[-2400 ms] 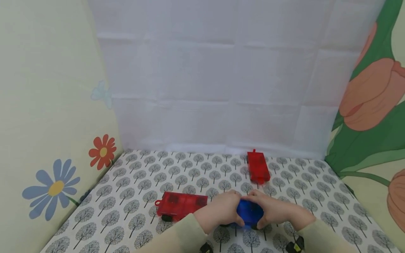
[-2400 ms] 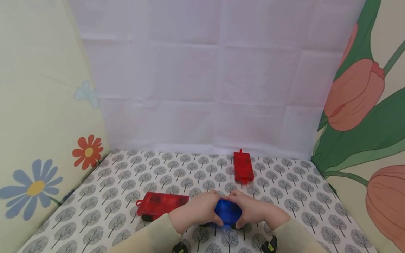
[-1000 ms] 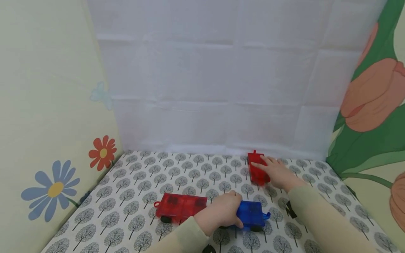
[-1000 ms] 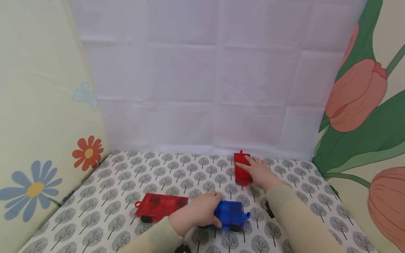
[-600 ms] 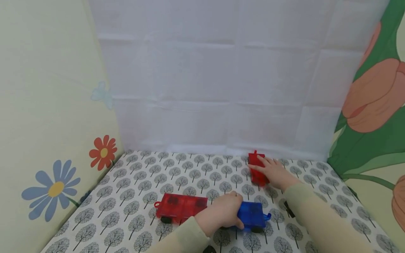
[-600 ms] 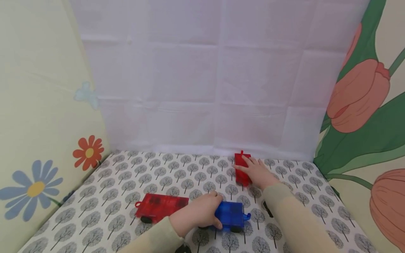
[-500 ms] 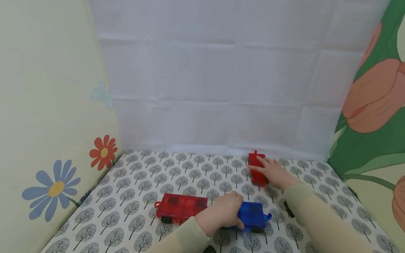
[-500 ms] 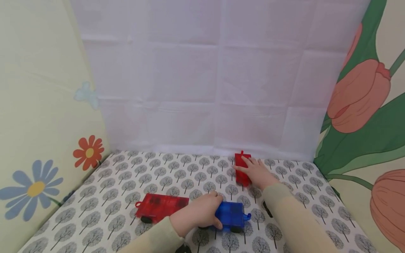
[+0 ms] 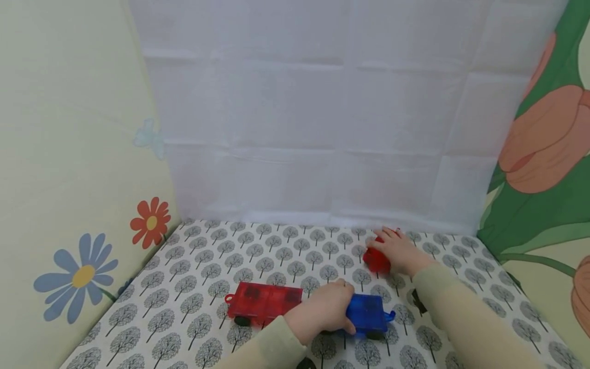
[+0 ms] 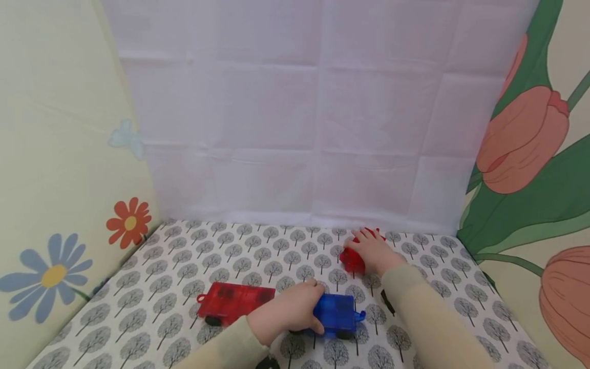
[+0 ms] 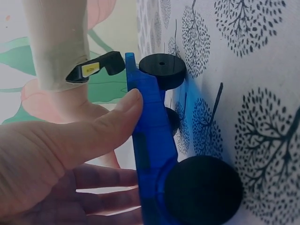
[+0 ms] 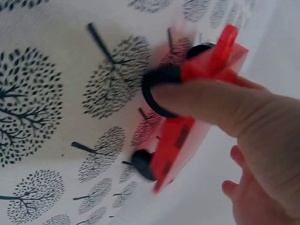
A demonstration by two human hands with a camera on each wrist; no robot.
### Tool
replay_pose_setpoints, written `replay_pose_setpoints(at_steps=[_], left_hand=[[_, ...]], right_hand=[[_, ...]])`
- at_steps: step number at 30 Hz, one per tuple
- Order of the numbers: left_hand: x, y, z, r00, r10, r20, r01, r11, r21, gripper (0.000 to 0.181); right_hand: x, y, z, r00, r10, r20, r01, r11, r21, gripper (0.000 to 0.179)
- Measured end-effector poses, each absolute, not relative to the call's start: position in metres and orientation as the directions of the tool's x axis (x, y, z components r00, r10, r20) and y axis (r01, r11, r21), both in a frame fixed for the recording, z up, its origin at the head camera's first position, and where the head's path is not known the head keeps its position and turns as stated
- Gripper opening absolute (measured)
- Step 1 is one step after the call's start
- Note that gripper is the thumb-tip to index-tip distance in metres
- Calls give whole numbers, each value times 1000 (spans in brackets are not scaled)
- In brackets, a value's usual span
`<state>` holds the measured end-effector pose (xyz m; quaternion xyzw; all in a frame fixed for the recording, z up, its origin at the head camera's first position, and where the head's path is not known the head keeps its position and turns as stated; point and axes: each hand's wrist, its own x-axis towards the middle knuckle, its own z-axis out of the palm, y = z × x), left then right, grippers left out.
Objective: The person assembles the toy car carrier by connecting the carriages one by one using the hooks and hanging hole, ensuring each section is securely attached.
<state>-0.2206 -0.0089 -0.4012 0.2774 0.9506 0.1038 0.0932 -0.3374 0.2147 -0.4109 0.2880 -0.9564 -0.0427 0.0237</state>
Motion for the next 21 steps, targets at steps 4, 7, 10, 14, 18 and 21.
replay_pose_setpoints(at_steps=[4,7,10,14,18,21], left_hand=[[-220,-9,-399,-830,543,-125,504,828,246,69],[-220,-9,-399,-828,548,-121,509,824,251,68],[-220,-9,-400,-824,556,-112,515,816,261,66],[-220,-11,-401,-820,563,-103,524,810,261,67],[-218,-12,-402,-829,553,-86,515,814,268,68],[-218,-13,-402,-839,538,-77,502,821,274,69]], right_hand=[[-333,210,-404,-854,-518,-41,-520,852,59,83],[-331,210,-403,-882,-467,-63,-470,881,50,84],[-331,212,-406,-897,-440,-53,-442,895,59,85],[-330,217,-408,-912,-408,-43,-408,913,0,86],[-327,221,-406,-930,-364,-53,-359,929,-85,89],[-322,224,-403,-929,-368,-41,-361,925,-122,85]])
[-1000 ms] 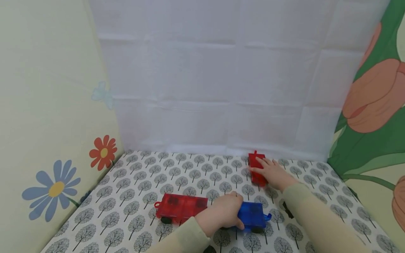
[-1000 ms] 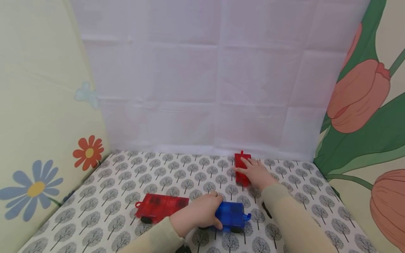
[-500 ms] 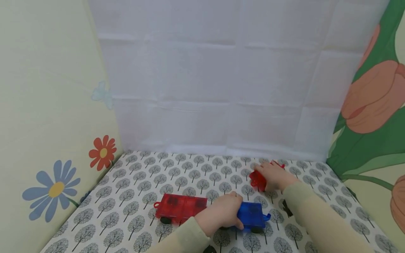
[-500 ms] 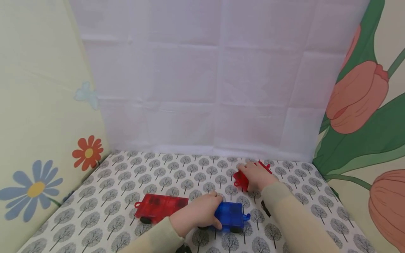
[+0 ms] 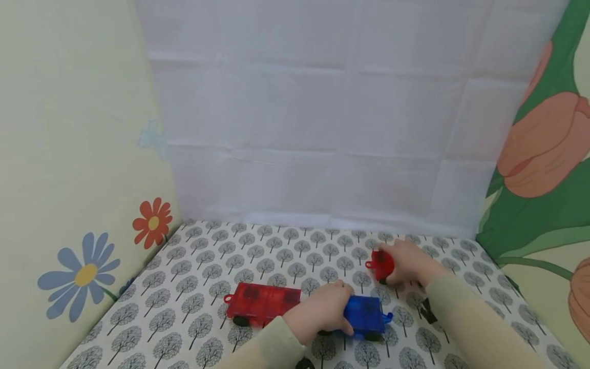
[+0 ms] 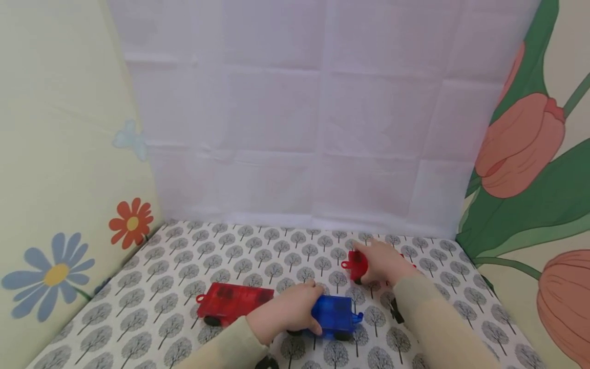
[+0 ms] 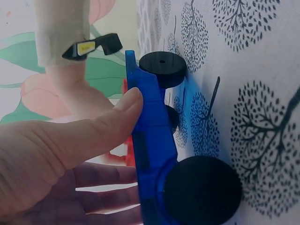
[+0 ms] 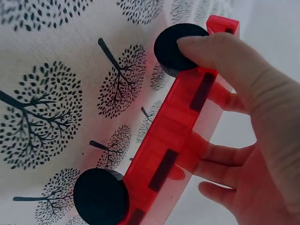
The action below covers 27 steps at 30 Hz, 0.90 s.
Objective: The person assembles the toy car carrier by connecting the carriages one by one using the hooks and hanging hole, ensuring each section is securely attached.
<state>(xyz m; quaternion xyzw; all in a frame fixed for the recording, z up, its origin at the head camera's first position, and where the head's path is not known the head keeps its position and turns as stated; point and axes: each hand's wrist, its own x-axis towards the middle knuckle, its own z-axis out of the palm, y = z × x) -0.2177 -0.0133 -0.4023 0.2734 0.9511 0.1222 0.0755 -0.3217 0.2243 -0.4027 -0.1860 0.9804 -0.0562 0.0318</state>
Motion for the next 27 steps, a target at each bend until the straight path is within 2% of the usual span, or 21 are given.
replay_pose_setpoints(at_steps=[12,20,27], left_hand=[[-220,-14,-400,-838,533,-116,490,829,271,73],[-222,-13,-405,-844,526,-108,479,828,291,70],[-221,-14,-404,-847,521,-108,472,829,299,68]], right_hand=[[-279,243,-381,-910,-409,71,-414,888,-199,76],[-250,251,-377,-920,-391,11,-379,884,-274,73],[-238,254,-385,-910,-415,-5,-398,875,-276,66]])
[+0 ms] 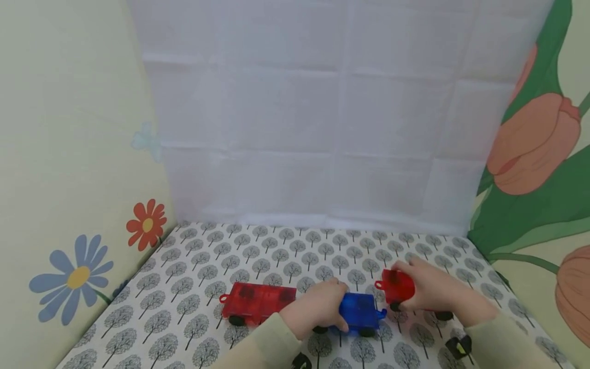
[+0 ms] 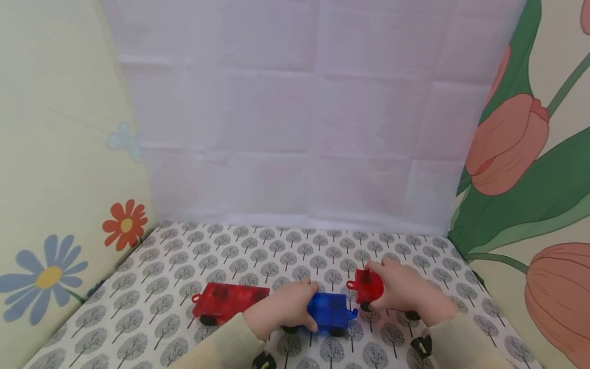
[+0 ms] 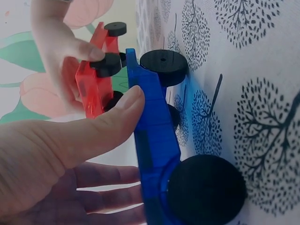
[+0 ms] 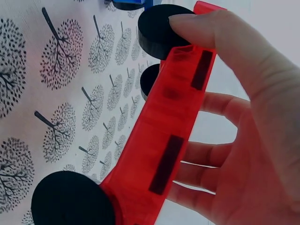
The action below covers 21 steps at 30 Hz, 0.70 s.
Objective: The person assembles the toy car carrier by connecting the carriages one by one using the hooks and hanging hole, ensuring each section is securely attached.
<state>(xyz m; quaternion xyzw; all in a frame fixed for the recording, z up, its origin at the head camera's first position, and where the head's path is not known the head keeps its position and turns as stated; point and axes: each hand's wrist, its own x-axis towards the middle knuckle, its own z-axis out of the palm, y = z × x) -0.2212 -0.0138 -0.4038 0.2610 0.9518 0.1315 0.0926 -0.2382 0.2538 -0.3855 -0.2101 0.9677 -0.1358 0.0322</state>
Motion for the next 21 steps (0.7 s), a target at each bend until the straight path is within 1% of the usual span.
replay_pose_setpoints(at_steps=[2,9,16,21], left_hand=[[-221,-14,-403,-848,520,-103,474,830,294,69],[-220,-14,-402,-846,523,-103,481,832,277,71],[-220,-14,-401,-844,527,-104,484,830,278,74],[-220,-16,-403,-842,528,-109,484,829,280,72]], right_hand=[[-236,254,-387,-908,-420,-7,-401,871,-282,67],[-222,257,-390,-910,-405,-88,-350,865,-360,75],[-215,265,-393,-909,-402,-112,-336,865,-374,73],[-212,269,-398,-902,-413,-128,-332,851,-408,76]])
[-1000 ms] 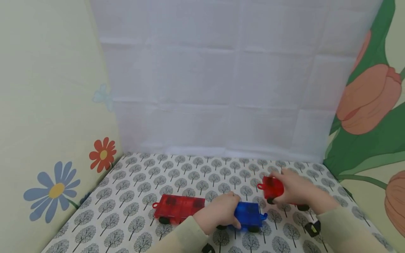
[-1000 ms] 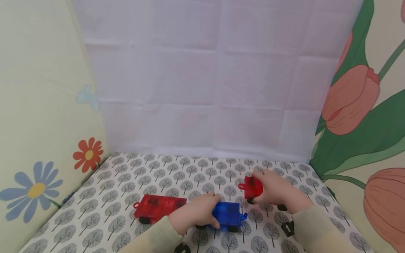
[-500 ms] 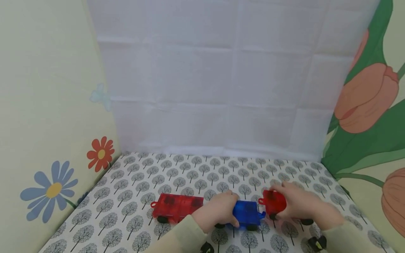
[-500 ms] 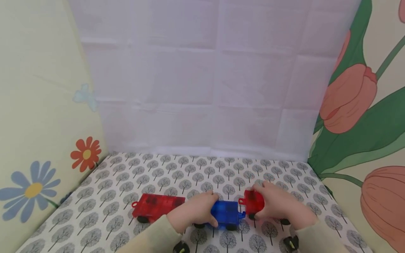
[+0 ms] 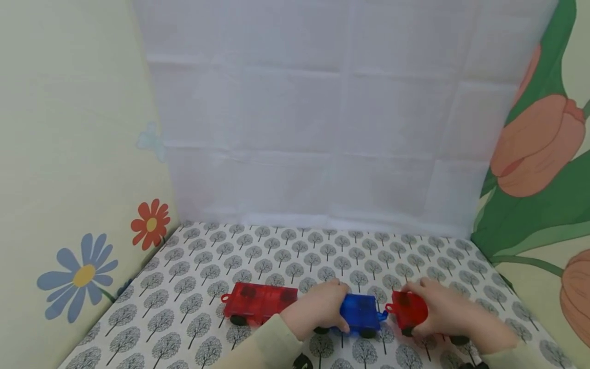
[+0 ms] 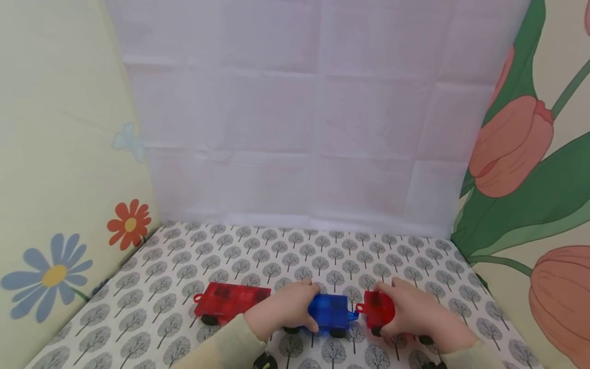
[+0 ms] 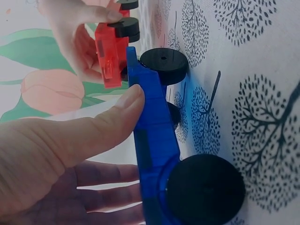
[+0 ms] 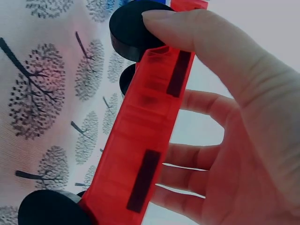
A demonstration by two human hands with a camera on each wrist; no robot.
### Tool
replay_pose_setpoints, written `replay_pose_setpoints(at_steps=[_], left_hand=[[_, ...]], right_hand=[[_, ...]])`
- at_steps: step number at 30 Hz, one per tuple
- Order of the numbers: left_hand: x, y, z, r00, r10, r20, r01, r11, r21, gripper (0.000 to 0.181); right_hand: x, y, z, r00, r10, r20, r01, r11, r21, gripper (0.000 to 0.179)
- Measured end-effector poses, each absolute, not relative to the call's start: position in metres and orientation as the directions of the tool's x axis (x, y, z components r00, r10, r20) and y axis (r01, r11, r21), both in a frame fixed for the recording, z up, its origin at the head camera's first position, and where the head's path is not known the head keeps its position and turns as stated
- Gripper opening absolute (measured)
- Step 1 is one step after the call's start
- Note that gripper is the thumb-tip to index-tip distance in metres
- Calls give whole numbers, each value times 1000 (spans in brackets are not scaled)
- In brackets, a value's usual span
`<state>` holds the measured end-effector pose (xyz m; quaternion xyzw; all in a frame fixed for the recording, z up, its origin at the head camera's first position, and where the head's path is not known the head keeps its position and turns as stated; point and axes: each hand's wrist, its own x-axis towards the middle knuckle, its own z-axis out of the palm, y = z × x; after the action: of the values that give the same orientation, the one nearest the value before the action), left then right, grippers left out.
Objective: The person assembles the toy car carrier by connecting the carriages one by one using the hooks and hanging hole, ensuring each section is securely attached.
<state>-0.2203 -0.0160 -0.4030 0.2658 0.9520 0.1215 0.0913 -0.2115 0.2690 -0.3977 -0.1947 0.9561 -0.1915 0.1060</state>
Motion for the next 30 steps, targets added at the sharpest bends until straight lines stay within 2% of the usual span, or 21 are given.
replay_pose_setpoints(at_steps=[13,23,30], left_hand=[[-219,-16,-402,-845,521,-124,474,835,280,74],[-220,-16,-402,-847,518,-123,473,838,273,76],[-220,-17,-402,-844,525,-110,483,833,271,75]], right_hand=[[-209,265,-408,-899,-431,-75,-369,840,-397,76],[-210,264,-411,-916,-395,-74,-341,861,-377,78],[-210,264,-413,-907,-416,-68,-362,850,-382,78]])
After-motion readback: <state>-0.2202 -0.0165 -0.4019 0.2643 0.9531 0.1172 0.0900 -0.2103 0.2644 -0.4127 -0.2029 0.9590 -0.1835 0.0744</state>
